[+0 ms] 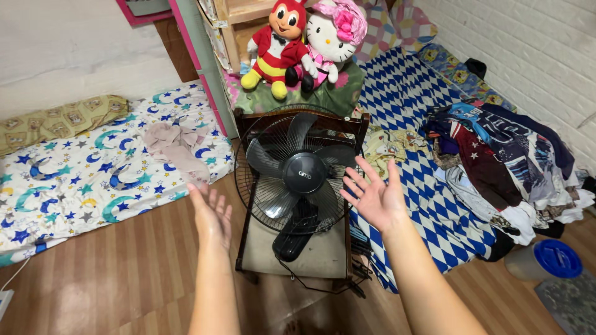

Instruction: The person assembles a black table fan by attaching the front wire cage to the fan head. They repeatedly align and press the cage onto the fan blades and motor housing, rotating it to secure the fit. The fan remains on a wooden chair throughout the process.

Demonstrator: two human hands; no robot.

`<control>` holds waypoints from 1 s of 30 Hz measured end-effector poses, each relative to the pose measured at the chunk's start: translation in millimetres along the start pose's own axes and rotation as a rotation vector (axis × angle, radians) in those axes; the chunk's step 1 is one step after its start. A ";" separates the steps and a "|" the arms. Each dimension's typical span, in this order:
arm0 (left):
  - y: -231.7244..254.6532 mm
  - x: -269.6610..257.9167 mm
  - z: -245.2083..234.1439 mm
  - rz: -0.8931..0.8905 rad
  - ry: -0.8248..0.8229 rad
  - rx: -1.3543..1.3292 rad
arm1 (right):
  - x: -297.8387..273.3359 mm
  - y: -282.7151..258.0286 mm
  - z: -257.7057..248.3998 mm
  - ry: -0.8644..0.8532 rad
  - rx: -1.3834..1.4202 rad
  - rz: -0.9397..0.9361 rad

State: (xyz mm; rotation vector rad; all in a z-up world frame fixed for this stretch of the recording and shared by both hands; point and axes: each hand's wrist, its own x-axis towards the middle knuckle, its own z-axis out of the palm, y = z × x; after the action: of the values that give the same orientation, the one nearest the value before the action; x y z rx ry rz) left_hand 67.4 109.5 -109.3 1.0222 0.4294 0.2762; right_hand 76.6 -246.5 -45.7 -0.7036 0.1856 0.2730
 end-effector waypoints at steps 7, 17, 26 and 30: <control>-32.2 21.2 17.8 -0.101 -0.211 0.233 | 44.7 12.2 -19.5 0.019 -0.092 0.018; -30.7 39.8 23.8 -0.162 -0.182 0.089 | 67.7 14.0 -64.3 0.162 -0.190 0.045; -24.2 31.3 23.0 -0.169 -0.147 0.159 | 59.1 14.3 -46.6 0.147 -0.209 0.043; -22.5 34.1 26.5 -0.180 -0.151 0.151 | 60.8 14.6 -37.1 0.127 -0.190 0.058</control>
State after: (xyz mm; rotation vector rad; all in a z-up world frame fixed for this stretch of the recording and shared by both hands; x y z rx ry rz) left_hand 110.4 92.3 -124.2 1.1357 0.4062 0.0045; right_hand 126.9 -249.1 -98.1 -0.9052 0.3038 0.3040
